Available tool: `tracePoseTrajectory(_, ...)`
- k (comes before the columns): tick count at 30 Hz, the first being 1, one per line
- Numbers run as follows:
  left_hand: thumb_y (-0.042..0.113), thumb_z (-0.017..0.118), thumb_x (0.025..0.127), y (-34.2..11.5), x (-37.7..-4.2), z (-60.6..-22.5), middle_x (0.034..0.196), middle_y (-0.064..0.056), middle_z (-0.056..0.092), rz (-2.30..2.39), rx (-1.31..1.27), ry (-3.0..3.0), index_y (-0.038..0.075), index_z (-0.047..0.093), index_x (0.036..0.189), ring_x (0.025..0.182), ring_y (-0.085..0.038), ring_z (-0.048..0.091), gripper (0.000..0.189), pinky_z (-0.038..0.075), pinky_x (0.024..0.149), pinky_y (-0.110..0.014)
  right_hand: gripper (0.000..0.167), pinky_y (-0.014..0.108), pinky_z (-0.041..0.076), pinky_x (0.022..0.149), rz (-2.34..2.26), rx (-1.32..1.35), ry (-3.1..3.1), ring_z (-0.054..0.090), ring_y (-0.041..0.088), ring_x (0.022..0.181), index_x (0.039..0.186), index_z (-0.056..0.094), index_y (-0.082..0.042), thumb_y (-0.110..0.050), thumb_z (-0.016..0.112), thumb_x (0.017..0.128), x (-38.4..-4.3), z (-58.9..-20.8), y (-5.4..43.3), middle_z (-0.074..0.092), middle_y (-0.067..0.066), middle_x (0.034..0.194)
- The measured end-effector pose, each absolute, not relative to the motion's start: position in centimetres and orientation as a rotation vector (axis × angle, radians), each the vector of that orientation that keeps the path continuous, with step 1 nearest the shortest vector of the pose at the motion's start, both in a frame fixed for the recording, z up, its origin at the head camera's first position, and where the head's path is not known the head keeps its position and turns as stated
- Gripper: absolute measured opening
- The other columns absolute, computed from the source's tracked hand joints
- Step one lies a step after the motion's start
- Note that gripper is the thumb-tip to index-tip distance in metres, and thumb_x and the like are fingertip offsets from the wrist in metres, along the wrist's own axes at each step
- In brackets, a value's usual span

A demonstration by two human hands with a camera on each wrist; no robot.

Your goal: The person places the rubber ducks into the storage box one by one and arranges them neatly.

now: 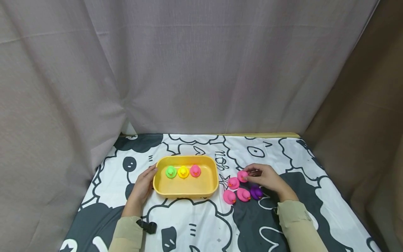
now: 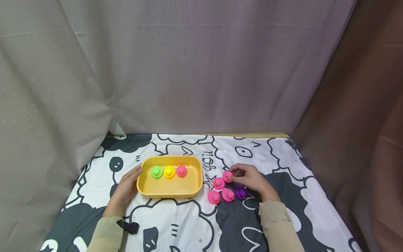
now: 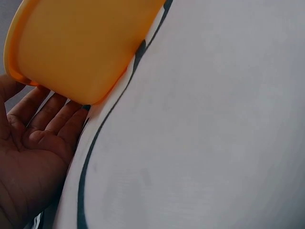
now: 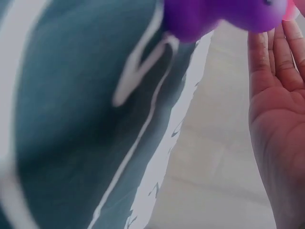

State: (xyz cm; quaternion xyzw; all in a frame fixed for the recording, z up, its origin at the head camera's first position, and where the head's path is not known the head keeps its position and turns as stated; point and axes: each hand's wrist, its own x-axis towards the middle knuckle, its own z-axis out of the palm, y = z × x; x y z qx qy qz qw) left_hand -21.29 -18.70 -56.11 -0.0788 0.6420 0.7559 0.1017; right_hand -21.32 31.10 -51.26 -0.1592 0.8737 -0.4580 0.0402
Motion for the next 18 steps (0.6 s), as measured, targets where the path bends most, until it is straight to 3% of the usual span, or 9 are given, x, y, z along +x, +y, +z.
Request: tracePoseTrajectory(18, 0.038, 0.058, 0.102, -18.8, -21.3, -56.3, 0.156, 0.003, 0.042, 2.250, -0.237, 1.872, 0.019, 0.051, 0.149, 0.138, -0.015, 0.044, 0.051, 0.042, 0.109, -0.029, 0.029, 0.043, 0.058, 0.088, -1.377, -0.558, 2.685, 0.067, 0.024, 0.097, 0.108, 0.073, -0.018, -0.027, 0.085, 0.083, -23.5, -49.2, 27.8, 0.071, -0.001, 0.106)
